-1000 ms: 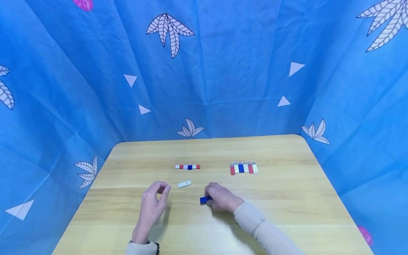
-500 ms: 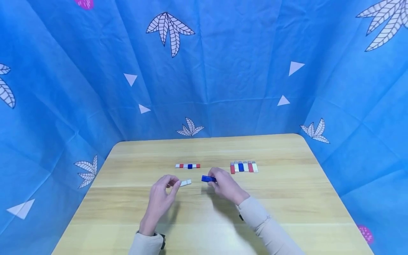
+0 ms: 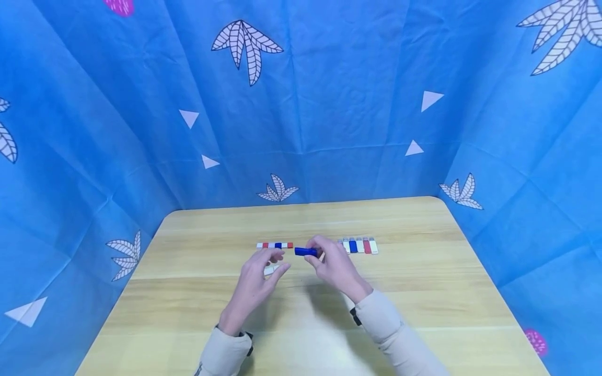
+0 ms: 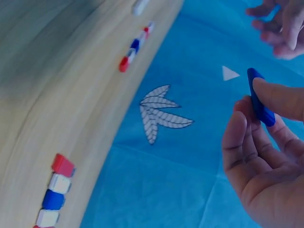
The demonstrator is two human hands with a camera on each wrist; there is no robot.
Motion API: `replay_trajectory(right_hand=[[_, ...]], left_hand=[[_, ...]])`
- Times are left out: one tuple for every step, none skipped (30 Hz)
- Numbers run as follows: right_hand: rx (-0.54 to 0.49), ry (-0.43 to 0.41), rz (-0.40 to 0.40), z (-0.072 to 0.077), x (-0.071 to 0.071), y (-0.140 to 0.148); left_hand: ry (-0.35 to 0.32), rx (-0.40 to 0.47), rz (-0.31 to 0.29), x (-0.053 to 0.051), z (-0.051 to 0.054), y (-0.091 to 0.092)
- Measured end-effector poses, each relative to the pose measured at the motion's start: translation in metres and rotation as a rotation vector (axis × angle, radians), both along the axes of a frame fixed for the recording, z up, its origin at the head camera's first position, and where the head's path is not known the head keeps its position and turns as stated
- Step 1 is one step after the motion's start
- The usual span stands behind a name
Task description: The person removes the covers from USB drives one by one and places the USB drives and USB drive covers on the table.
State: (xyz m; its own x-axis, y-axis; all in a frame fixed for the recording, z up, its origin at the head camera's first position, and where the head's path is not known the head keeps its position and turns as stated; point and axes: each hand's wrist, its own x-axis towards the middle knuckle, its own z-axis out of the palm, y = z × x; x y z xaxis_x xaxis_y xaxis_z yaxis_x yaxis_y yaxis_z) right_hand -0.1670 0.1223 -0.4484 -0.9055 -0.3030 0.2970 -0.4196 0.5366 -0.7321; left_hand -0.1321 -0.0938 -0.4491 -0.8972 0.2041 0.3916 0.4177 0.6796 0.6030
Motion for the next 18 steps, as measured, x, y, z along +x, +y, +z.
replay_trajectory(right_hand=[[-0.016, -0.003, 0.009, 0.002, 0.002, -0.001], [-0.03, -0.004, 0.02, 0.003, 0.004, -0.001], [-0.044, -0.001, 0.031, 0.005, 0.006, -0.002], [-0.06, 0.002, 0.044, 0.006, 0.008, -0.003], [-0.073, 0.01, 0.055, 0.006, 0.01, -0.004], [-0.087, 0.021, 0.067, 0.007, 0.011, -0.005], [-0.1, 0.035, 0.08, 0.007, 0.013, -0.005], [-0.11, 0.052, 0.092, 0.007, 0.014, -0.006], [-0.117, 0.071, 0.1, 0.007, 0.015, -0.006], [-0.122, 0.088, 0.106, 0.007, 0.016, -0.006], [-0.124, 0.105, 0.11, 0.007, 0.016, -0.006], [-0.128, 0.122, 0.112, 0.007, 0.017, -0.006], [-0.128, 0.139, 0.112, 0.008, 0.018, -0.005], [-0.128, 0.153, 0.111, 0.008, 0.018, -0.005], [-0.129, 0.167, 0.11, 0.008, 0.018, -0.005], [-0.13, 0.183, 0.111, 0.008, 0.019, -0.005], [-0.135, 0.203, 0.113, 0.008, 0.019, -0.005], [-0.139, 0.222, 0.117, 0.008, 0.019, -0.005]], left_hand=[[0.005, -0.005, -0.008, -0.001, 0.001, 0.002], [0.012, -0.004, -0.021, -0.001, 0.001, 0.003], [0.022, -0.005, -0.036, -0.002, 0.002, 0.004], [0.031, -0.003, -0.052, -0.003, 0.003, 0.005], [0.03, -0.002, -0.069, -0.004, 0.003, 0.006], [0.028, -0.005, -0.085, -0.004, 0.004, 0.007], [0.027, 0.0, -0.111, -0.005, 0.006, 0.008], [0.028, 0.006, -0.136, -0.005, 0.007, 0.009], [0.03, 0.011, -0.159, -0.006, 0.008, 0.009], [0.032, 0.021, -0.178, -0.006, 0.009, 0.01], [0.034, 0.031, -0.192, -0.006, 0.01, 0.011], [0.049, 0.041, -0.204, -0.006, 0.011, 0.011], [0.067, 0.053, -0.213, -0.006, 0.011, 0.012], [0.083, 0.065, -0.212, -0.006, 0.01, 0.013], [0.099, 0.074, -0.208, -0.005, 0.01, 0.013], [0.117, 0.083, -0.205, -0.005, 0.01, 0.014], [0.136, 0.089, -0.2, -0.005, 0.01, 0.015], [0.154, 0.094, -0.198, -0.005, 0.009, 0.015]])
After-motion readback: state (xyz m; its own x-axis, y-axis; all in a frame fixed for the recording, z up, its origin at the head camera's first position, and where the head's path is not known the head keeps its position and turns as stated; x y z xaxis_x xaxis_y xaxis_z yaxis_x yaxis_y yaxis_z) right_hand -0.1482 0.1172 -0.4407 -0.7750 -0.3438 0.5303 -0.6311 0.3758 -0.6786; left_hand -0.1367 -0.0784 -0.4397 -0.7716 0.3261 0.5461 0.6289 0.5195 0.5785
